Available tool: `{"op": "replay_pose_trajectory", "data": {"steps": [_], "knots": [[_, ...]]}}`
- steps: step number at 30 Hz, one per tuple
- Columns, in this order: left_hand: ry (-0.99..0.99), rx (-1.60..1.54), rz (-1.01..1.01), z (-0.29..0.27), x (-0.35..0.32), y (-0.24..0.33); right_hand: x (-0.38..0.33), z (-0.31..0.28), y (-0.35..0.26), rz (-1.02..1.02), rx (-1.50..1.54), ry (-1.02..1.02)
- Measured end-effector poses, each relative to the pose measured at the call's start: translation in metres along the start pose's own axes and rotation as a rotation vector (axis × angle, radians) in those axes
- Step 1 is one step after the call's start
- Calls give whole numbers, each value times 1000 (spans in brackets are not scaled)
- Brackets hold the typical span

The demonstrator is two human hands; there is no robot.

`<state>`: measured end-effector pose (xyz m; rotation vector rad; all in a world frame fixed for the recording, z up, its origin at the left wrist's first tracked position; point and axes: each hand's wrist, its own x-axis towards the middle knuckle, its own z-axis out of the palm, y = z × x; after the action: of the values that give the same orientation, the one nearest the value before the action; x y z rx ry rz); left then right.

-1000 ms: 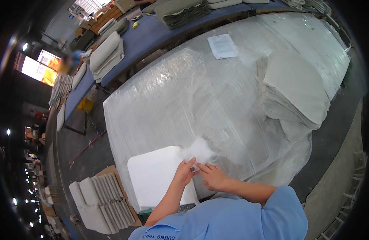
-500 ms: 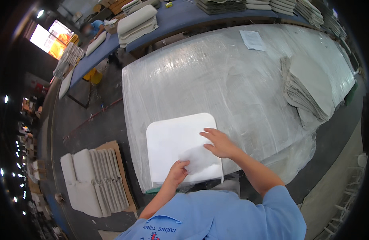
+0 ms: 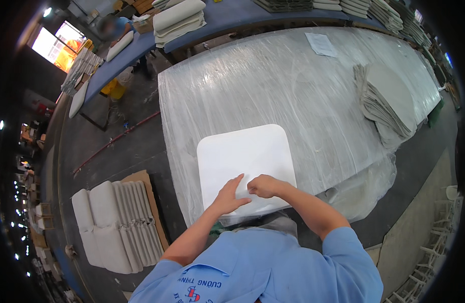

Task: The person picks up a white cushion, places it on a table, and wraps it in a white sheet. The person folds the sheet around the cushion and smooths the edges to secure the wrapping.

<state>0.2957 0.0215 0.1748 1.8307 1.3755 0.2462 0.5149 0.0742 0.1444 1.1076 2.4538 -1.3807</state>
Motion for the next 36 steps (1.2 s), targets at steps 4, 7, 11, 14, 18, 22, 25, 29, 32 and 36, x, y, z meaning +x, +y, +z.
{"op": "replay_pose_trajectory", "data": {"steps": [4,7,11,14,18,22,25,29,32,36], "knots": [[-237,7,-178,5,25,-2,3,-7,-12,-22,130,49],[-278,-49,-231,8,31,2,-11,-10,14,43,344,260],[-277,-385,-339,12,27,-6,-16,-1,20,86,445,232],[-329,-397,-339,10,31,5,-12,18,17,133,505,305],[-392,-346,-378,5,37,8,-8,33,3,167,615,429],[-440,-353,-373,13,40,1,-11,41,1,219,617,497],[-399,-309,-301,26,39,-3,-13,49,-2,205,493,601],[-256,-101,-106,41,36,-10,-8,57,-10,253,344,692],[-202,98,3,44,36,-7,-2,63,-7,276,324,715],[-175,189,-33,40,27,-4,15,69,-2,259,300,714]]}}
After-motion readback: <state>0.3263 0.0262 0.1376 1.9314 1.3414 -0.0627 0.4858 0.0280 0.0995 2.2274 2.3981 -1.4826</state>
